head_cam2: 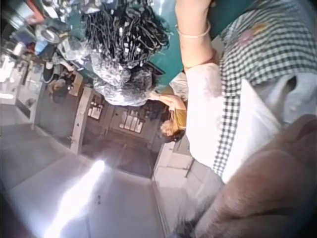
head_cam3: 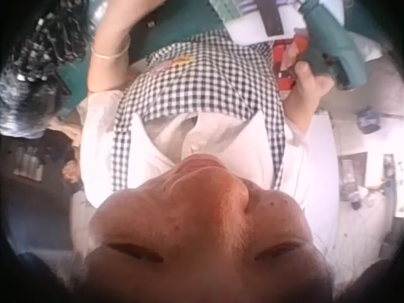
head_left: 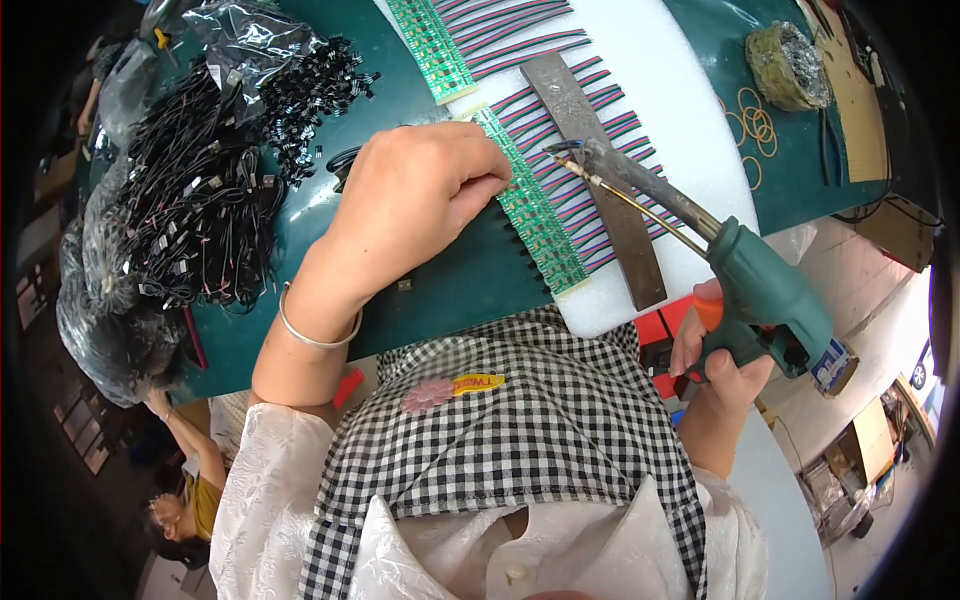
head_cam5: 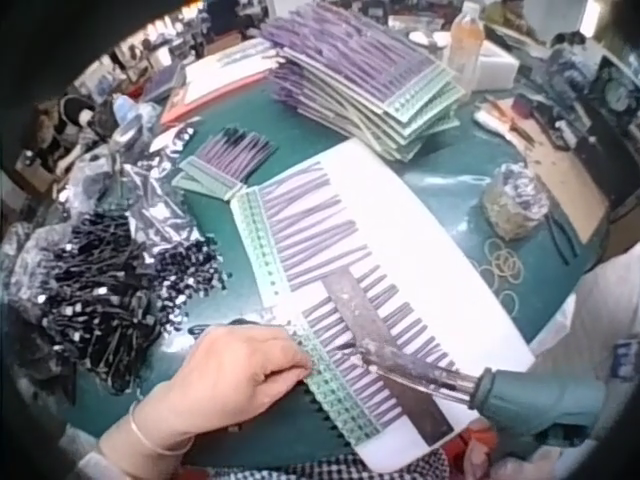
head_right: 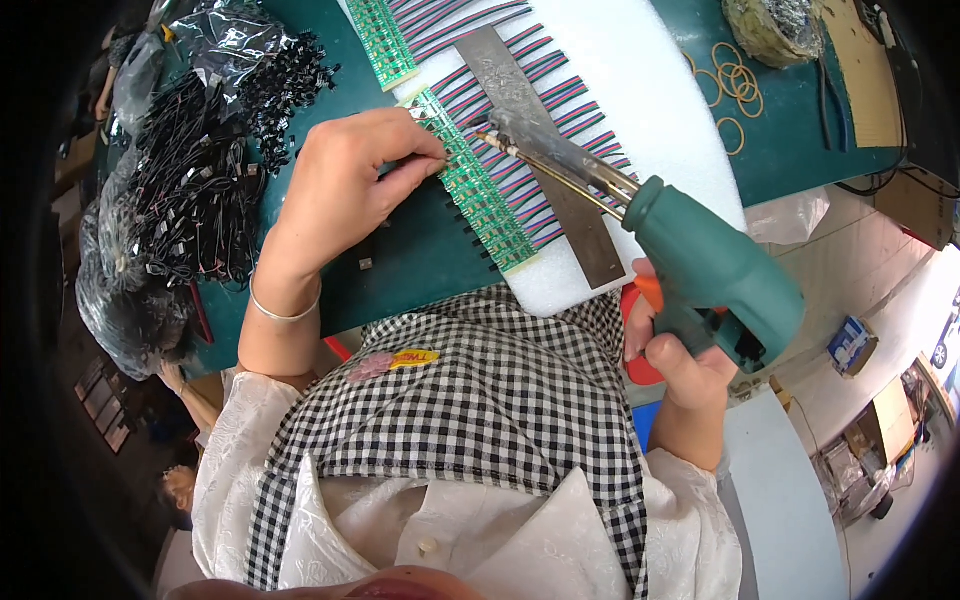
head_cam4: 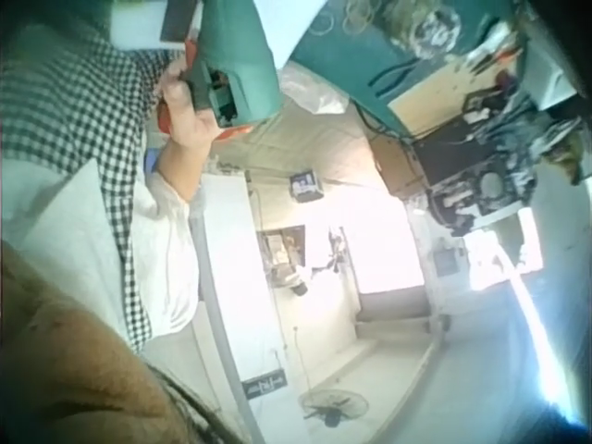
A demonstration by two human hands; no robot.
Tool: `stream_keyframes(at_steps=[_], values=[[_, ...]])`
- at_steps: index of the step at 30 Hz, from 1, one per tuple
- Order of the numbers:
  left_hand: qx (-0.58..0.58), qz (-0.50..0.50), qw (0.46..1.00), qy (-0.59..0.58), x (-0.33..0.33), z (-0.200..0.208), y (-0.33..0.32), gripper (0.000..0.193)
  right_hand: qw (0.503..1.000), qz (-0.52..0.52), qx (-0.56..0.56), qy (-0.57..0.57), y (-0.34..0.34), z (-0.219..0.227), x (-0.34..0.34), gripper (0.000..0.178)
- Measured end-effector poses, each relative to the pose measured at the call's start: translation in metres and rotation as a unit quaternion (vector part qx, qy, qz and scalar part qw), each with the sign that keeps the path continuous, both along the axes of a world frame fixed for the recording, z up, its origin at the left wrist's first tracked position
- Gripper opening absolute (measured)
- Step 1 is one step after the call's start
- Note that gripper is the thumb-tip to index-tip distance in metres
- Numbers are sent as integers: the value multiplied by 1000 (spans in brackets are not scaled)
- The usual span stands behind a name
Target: The person solders small electronic components and wire cables onto circuit board strips using a soldering gun.
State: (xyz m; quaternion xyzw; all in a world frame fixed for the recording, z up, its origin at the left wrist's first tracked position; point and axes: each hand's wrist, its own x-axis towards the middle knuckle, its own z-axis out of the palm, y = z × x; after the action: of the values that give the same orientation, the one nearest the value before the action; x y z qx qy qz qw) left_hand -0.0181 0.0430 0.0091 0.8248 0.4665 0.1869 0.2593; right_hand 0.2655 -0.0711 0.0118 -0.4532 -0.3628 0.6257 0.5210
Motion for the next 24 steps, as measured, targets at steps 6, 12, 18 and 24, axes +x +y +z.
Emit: stream_keyframes(at_steps=[6, 12, 18, 24], values=[[-25, -22, 999, -2, -1, 1, 1, 9, 997, -19, 16, -68, -2, -1, 1, 69], [-22, -41, 999, 15, -1, 1, 4, 10, 998, 50, 1, -30, 1, -2, 2, 59], [-8, -42, 999, 13, 0, 0, 2, 10, 998, 53, -18, -20, 0, -1, -5, 52], [5, -40, 999, 9, 1, -1, 2, 10, 991, 106, 5, -78, -4, -11, 9, 59]])
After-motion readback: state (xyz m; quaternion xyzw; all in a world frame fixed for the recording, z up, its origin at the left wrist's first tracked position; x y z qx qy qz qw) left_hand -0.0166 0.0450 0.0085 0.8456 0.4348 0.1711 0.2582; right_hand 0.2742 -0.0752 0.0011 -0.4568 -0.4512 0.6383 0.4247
